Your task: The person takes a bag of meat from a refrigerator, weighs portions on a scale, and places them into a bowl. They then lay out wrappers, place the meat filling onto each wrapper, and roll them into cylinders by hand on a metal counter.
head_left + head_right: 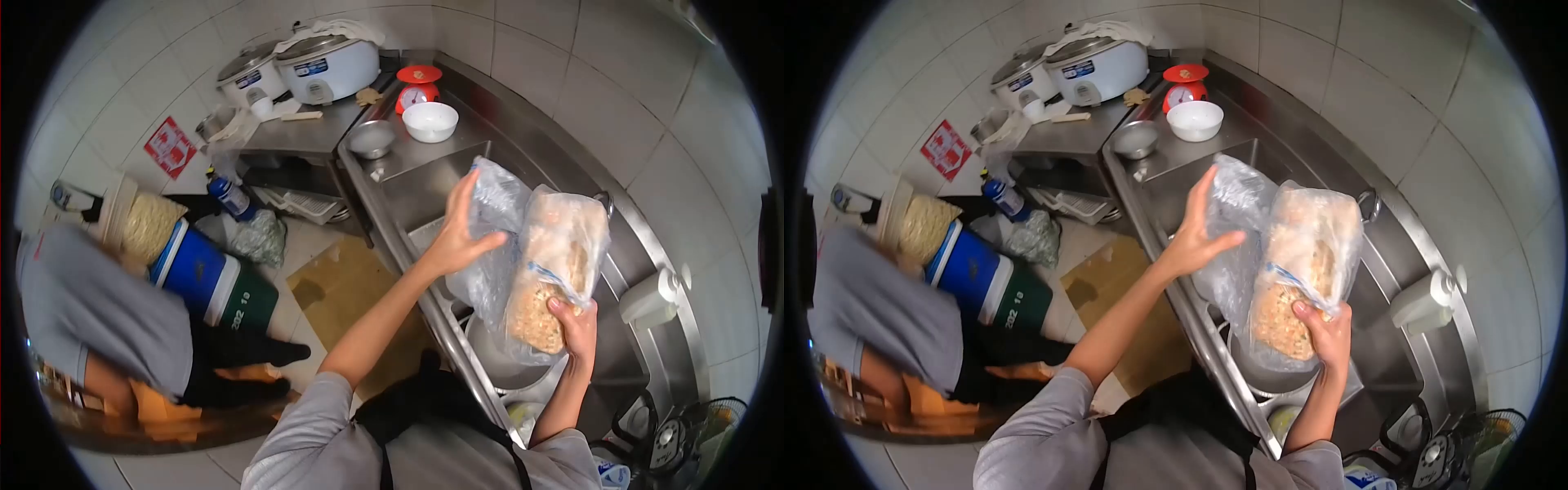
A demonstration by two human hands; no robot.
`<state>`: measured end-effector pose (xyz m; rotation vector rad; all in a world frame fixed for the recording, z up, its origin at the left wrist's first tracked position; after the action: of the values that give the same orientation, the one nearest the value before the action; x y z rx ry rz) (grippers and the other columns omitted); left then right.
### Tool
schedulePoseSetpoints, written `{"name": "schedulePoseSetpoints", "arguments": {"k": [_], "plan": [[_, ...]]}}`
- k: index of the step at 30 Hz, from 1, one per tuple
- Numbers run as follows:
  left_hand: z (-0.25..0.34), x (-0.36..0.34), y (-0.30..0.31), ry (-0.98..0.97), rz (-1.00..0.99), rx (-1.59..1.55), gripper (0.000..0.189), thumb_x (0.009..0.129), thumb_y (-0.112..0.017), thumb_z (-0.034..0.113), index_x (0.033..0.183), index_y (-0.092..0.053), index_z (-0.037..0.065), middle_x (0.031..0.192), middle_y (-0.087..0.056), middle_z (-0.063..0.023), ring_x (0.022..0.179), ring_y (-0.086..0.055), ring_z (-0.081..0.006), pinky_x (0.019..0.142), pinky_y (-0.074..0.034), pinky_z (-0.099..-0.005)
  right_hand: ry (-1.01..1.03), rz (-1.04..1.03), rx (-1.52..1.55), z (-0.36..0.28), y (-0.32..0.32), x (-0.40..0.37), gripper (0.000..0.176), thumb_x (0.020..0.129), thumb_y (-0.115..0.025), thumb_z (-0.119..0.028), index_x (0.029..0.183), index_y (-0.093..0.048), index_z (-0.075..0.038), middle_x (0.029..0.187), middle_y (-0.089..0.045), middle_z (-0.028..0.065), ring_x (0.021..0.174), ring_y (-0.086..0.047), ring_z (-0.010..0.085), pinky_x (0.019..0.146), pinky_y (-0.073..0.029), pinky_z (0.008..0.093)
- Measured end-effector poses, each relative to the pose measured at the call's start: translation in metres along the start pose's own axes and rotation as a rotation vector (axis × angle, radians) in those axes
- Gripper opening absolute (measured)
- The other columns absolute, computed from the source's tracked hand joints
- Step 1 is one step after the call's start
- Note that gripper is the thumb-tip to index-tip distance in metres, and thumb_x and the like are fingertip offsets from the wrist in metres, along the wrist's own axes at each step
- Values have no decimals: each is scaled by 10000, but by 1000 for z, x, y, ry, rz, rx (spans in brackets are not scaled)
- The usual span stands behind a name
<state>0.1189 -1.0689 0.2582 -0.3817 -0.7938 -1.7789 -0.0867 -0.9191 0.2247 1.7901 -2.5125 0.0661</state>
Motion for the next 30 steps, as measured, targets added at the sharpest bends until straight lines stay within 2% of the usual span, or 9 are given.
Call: {"name": "schedulePoseSetpoints", "arguments": {"k": [6, 9, 12, 14, 20, 23, 25, 28, 30], "plan": [[-114, 137, -72, -86, -482, -401, 651, 720, -622, 47, 1329, -391, 38, 1256, -483, -140, 1240, -412, -236, 1033, -312, -314, -87, 75, -310, -3, -28, 119, 311, 736, -734, -148, 937, -636, 69, 829, -670, 82, 733, -605, 122, 697, -479, 282], [-179, 207, -71, -26, -254, -202, 286, 715, -586, 20, 997, -555, 55, 936, -616, -126, 910, -594, -207, 795, -452, -321, -132, 151, -365, 16, -32, 180, 368, 724, -743, -199, 965, -633, 57, 834, -685, 130, 743, -649, 183, 703, -493, 317], [-250, 274, -89, 10, -162, -192, 233, 713, -576, 14, 942, -553, 51, 890, -615, -146, 852, -602, -240, 756, -459, -330, -77, 261, -775, 25, -44, 227, 395, 710, -732, -273, 1016, -647, -38, 860, -677, 166, 790, -665, 291, 734, -496, 362], [-307, 319, -88, 204, -74, -171, 155, 729, -604, 57, 872, -546, 67, 873, -636, -152, 879, -617, -355, 754, -477, -390, -32, 355, -945, 19, -70, 269, 439, 700, -737, -326, 1051, -647, -78, 853, -668, 183, 810, -649, 335, 729, -494, 398], [-443, 405, -114, 252, -346, -86, 397, 725, -601, 59, 1105, -533, 151, 1107, -557, -243, 1092, -516, -381, 891, -437, -400, -168, 516, -1303, 56, -110, 417, 489, 696, -726, -343, 1119, -614, -123, 870, -663, 172, 785, -647, 345, 676, -505, 433], [-491, 429, -98, 233, -384, 303, 522, 720, -602, 57, 1213, -475, 171, 1174, -496, -278, 1163, -454, -388, 936, -412, -416, -87, 559, -1454, 102, -135, 494, 464, 759, -662, -337, 1164, -579, -128, 993, -651, 145, 931, -622, 307, 763, -498, 414], [-499, 432, -82, 142, -441, 268, 504, 720, -605, 59, 1203, -494, 153, 1163, -505, -273, 1136, -479, -380, 924, -420, -423, -79, 556, -1503, 145, -146, 530, 455, 780, -633, -344, 1172, -572, -122, 1026, -644, 143, 997, -601, 301, 829, -481, 414], [-484, 429, -66, -17, -574, 256, 462, 728, -603, 74, 1181, -532, 126, 1169, -515, -252, 1083, -520, -374, 903, -435, -433, 52, 336, -1542, 178, -177, 560, 455, 800, -588, -385, 1137, -584, -79, 1011, -644, 159, 1084, -552, 300, 950, -397, 426], [-467, 426, -64, -72, -657, 265, 438, 735, -598, 88, 1170, -552, 118, 1186, -516, -235, 1056, -536, -376, 894, -441, -434, -166, 145, -1249, 180, -171, 580, 574, 733, -635, -472, 1146, -568, -79, 952, -656, 154, 973, -602, 309, 857, -443, 445]]}}
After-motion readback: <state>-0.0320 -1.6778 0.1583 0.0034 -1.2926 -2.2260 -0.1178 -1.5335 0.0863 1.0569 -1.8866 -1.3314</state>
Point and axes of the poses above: each hand's wrist, its own x-axis towards the middle knuckle, its own y-axis out of the back of the hand, z = x × y, the point moved 7 cm from there along x, towards the middle knuckle
